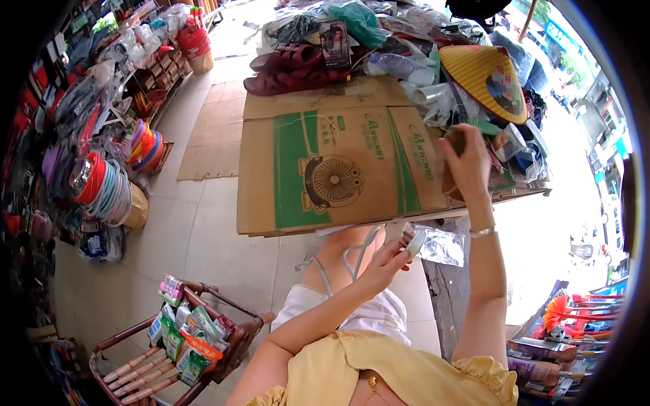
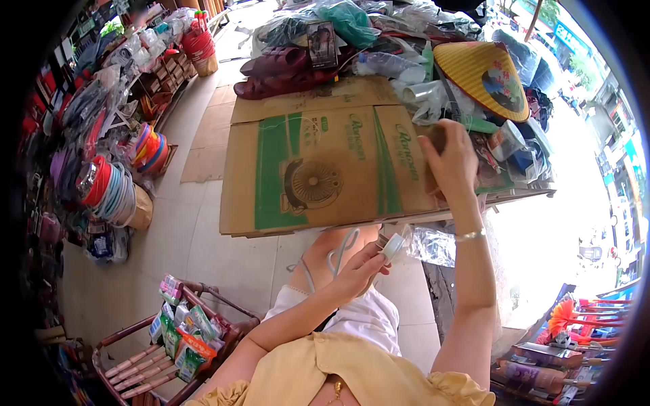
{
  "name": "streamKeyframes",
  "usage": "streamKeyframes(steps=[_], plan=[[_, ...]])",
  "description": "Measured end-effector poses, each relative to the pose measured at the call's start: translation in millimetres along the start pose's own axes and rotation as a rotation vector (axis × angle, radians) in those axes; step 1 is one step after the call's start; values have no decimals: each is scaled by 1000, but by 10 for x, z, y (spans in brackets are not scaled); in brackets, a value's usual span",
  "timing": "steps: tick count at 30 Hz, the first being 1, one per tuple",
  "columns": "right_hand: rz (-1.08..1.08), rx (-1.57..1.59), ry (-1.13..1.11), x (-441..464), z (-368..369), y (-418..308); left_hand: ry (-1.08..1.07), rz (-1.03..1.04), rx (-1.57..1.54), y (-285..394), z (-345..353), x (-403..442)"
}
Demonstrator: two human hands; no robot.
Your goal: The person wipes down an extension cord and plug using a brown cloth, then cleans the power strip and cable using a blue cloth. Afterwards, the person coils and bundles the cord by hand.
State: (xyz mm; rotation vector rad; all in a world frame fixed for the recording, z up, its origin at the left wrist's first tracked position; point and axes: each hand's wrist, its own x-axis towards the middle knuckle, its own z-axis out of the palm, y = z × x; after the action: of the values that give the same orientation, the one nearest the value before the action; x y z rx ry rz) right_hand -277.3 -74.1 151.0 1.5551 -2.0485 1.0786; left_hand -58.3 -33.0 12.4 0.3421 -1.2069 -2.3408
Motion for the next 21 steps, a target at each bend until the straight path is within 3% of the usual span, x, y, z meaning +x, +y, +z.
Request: streamKeyframes(steps=[1,2,3,6,8,11,12,13,15,18,20,21], plan=[[-83,-84,-108,-5,112,32,-30,-3,-20,-40,-50,1],[-257,-289,-70,-83,202,32,-62,-4,-39,-66,-93,3],[-258,-287,-70,-153,209,-18,-59,-2,-38,-71,-118,-7],[-192,193,-49,-504,205,-19,3,71,-55,-77,-155,-31],[221,1059,-362,-974,99,-174,116,184,-69,4,-146,-54],[358,1110,-415,-1640,139,-372,211,159,-112,109,-117,-108],[510,1191,-467,-1838,146,-484,214,156,-118,81,-119,-114],[560,1210,-631,-1957,170,-505,218,163,-97,41,-116,-115],[614,1244,-722,-2378,338,-527,225,170,-79,17,-131,-146],[777,1276,-649,-2445,244,-589,-67,94,206,138,-252,-365],[894,1316,-565,-2406,160,-516,-375,-131,468,533,-526,-636],[895,1316,-570,-2361,111,-501,-413,-181,277,566,-754,-787]])
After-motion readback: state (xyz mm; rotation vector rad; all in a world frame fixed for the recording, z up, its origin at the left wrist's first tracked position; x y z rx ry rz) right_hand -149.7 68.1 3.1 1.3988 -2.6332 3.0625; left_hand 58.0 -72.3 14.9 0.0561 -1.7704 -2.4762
